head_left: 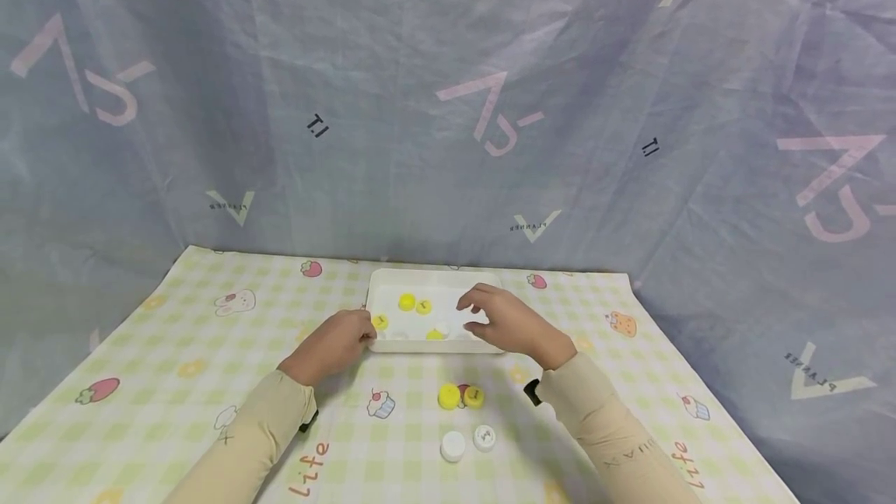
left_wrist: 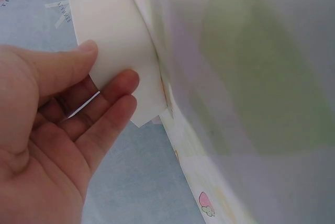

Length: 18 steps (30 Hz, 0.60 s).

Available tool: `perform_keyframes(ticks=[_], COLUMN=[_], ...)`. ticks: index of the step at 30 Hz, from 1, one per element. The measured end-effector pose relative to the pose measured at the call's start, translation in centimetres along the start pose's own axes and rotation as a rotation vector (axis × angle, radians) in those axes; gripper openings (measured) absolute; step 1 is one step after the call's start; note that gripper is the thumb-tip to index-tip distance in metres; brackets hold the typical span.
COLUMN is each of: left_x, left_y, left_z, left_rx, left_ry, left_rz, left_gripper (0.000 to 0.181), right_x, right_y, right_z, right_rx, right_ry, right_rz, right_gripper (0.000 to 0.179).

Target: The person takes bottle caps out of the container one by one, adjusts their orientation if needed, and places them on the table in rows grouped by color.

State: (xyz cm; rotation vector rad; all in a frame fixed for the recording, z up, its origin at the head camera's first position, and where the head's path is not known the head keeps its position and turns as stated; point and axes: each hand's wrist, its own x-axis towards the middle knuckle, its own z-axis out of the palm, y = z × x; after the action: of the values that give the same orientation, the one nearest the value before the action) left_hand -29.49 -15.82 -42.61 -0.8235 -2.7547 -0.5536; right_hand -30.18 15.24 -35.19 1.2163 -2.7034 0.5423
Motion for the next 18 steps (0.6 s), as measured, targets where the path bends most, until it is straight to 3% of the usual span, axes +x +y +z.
perform_keyframes(ticks=[10, 18], left_x=[-0.1, -0.2], left_y=[0.0, 0.1], left_z=[0.0, -0.1], left_rx=[0.008, 0.012], left_ry=[0.001, 0.022], left_rz=[-0.004, 0.033], left_gripper=[0.029, 0.030], right_x=[2.8, 3.7], right_y=[2.5, 3.5], right_z=[2.4, 4.4], right_rx=[0.026, 0.089], right_ry=[-0.084, -0.164], right_rz=[0.058, 0.119], right_gripper=[0.023, 0.019])
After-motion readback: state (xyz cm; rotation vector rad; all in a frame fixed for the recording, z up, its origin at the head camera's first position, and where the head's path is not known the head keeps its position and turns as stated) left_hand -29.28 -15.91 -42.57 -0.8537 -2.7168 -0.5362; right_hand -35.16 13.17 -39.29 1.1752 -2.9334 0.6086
